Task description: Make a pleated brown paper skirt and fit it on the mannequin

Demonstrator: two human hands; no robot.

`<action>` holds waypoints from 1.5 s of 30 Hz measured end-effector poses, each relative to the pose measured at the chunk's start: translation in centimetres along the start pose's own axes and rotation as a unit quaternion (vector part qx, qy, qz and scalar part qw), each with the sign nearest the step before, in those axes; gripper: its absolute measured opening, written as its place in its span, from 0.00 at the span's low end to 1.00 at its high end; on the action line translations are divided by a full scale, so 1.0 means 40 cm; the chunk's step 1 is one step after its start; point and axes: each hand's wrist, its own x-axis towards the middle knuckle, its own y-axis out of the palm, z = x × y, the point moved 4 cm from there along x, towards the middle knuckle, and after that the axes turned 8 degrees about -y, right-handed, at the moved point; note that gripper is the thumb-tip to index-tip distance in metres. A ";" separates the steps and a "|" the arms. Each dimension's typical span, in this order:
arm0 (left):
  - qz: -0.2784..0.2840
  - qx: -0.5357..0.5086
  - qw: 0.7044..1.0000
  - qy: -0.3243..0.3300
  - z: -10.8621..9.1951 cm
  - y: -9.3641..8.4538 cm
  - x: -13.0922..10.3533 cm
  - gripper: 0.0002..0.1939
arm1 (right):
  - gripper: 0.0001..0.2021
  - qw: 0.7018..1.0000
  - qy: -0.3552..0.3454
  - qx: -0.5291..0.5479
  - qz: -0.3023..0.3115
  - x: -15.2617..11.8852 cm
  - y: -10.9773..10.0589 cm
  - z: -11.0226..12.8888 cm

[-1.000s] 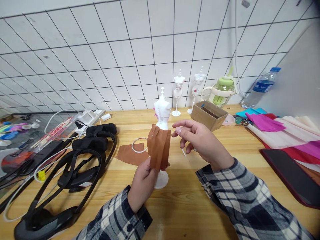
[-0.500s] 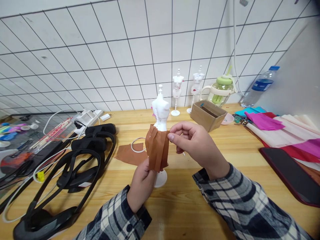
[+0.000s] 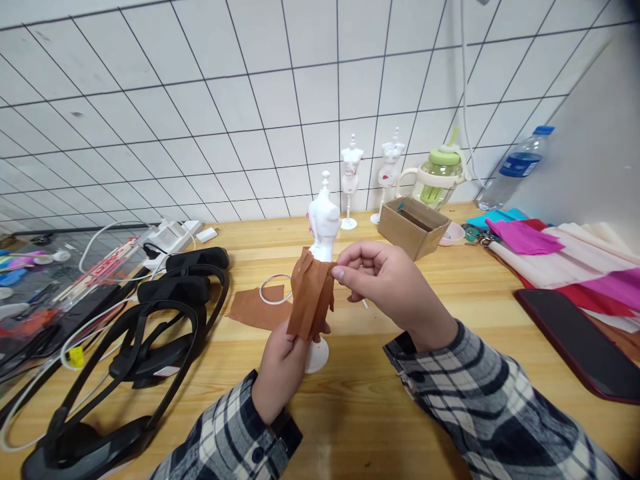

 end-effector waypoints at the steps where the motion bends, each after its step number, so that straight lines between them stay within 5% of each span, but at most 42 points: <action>1: 0.000 -0.003 1.000 -0.003 0.000 0.001 0.000 0.14 | 0.08 1.000 0.003 0.006 0.002 0.001 0.000 0.000; 21: 0.041 -0.082 0.995 0.044 -0.024 0.012 -0.013 0.17 | 0.09 0.995 0.067 0.058 0.053 0.004 -0.016 0.002; 29: 0.086 -0.076 0.993 0.036 -0.002 0.011 -0.023 0.18 | 0.21 0.993 0.062 0.076 0.060 0.012 -0.013 -0.036; 38: 0.050 -0.265 0.960 -0.070 -0.010 0.033 -0.005 0.16 | 0.14 0.995 -0.068 0.009 -0.076 0.020 -0.023 -0.018; 45: 0.010 -0.215 0.973 -0.077 0.003 0.003 0.011 0.17 | 0.07 0.995 -0.076 -0.058 -0.023 0.009 0.002 0.001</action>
